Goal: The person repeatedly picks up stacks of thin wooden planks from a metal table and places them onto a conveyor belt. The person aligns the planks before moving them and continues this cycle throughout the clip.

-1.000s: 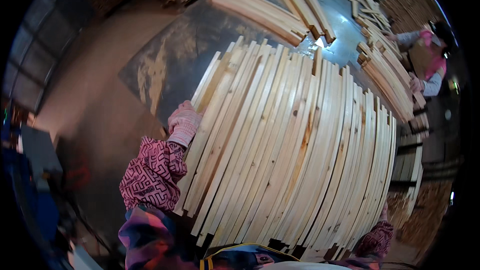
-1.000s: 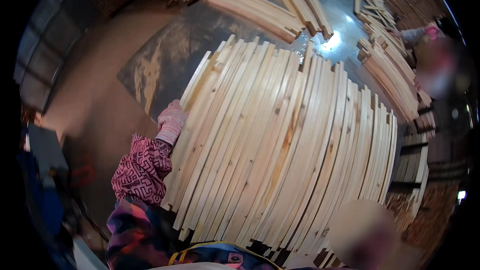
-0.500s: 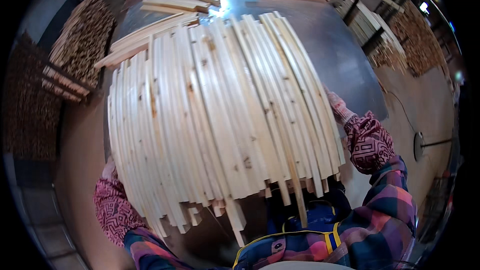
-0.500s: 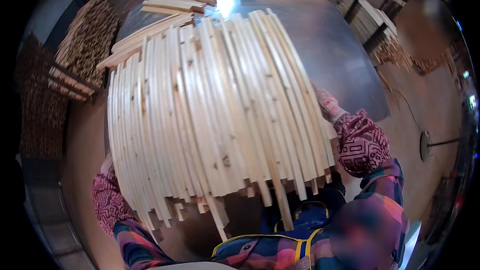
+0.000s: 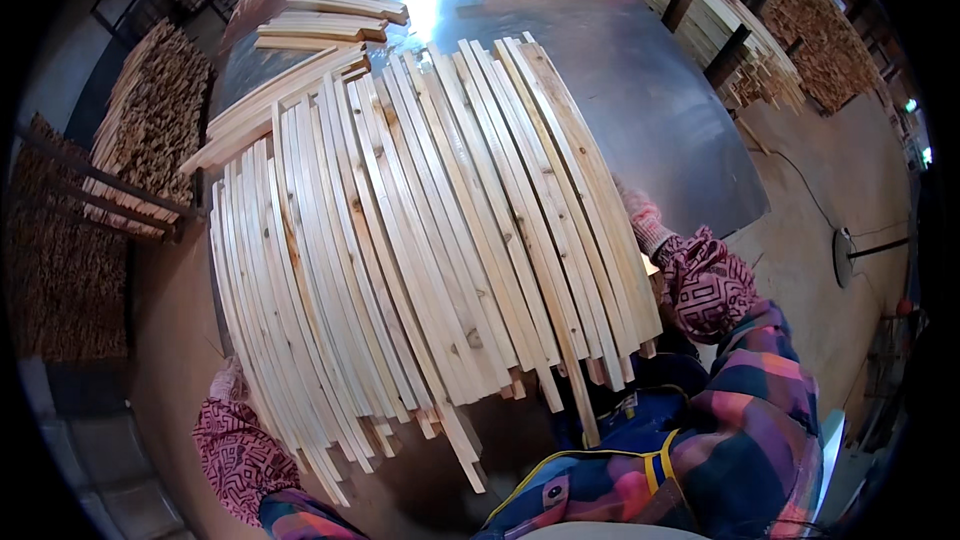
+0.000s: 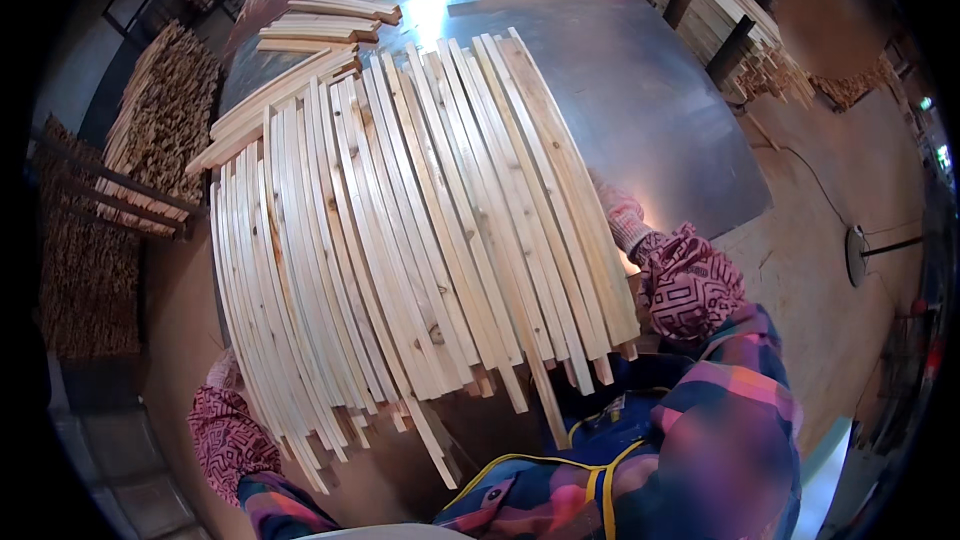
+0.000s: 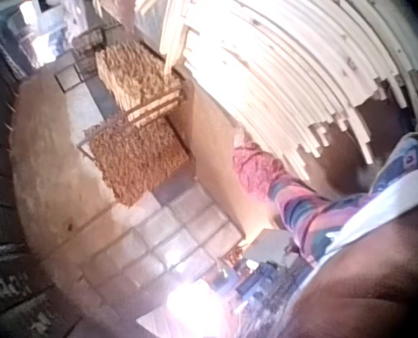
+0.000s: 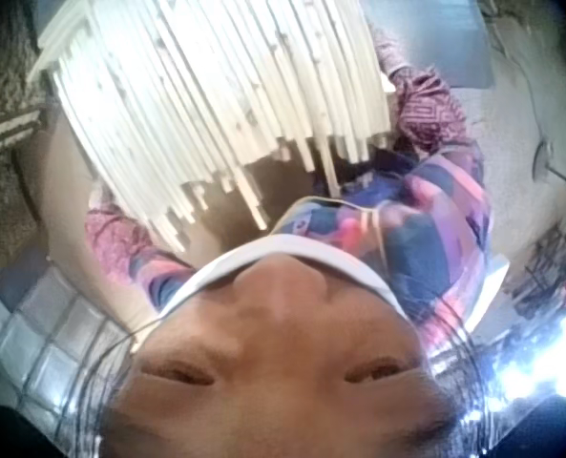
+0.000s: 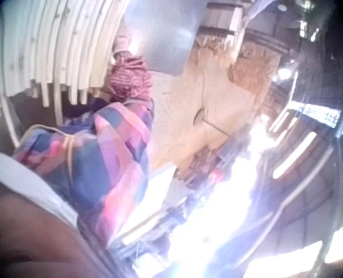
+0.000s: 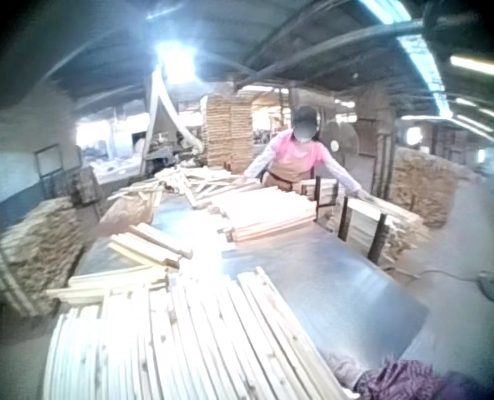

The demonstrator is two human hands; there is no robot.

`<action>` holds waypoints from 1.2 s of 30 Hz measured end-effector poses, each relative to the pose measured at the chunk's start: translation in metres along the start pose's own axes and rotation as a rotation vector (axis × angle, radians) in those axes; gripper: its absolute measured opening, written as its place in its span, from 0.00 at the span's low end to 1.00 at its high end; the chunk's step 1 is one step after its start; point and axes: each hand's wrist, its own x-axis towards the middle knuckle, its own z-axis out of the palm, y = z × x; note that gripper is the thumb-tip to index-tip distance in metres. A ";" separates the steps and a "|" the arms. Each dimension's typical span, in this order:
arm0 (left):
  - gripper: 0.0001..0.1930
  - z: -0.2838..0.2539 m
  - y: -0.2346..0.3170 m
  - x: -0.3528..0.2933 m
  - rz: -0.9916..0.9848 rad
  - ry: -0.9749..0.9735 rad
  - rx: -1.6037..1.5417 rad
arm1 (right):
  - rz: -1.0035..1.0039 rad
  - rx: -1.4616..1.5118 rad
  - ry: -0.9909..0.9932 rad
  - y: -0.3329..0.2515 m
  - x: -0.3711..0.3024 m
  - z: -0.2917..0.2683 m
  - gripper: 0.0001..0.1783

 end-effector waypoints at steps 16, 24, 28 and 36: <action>0.28 0.104 0.474 -0.495 1.021 0.177 0.072 | -0.671 -0.012 -0.638 0.114 -0.047 -0.101 0.24; 0.33 0.415 0.712 -0.668 0.714 -0.417 0.039 | -0.068 -0.047 -0.279 0.511 -0.108 -0.281 0.25; 0.33 0.534 0.824 -0.689 0.759 -0.196 -0.132 | 0.543 1.235 0.126 0.554 -0.042 -0.295 0.23; 0.41 0.596 0.898 -0.581 0.439 0.216 0.347 | 0.110 0.885 -0.297 0.540 0.141 -0.341 0.23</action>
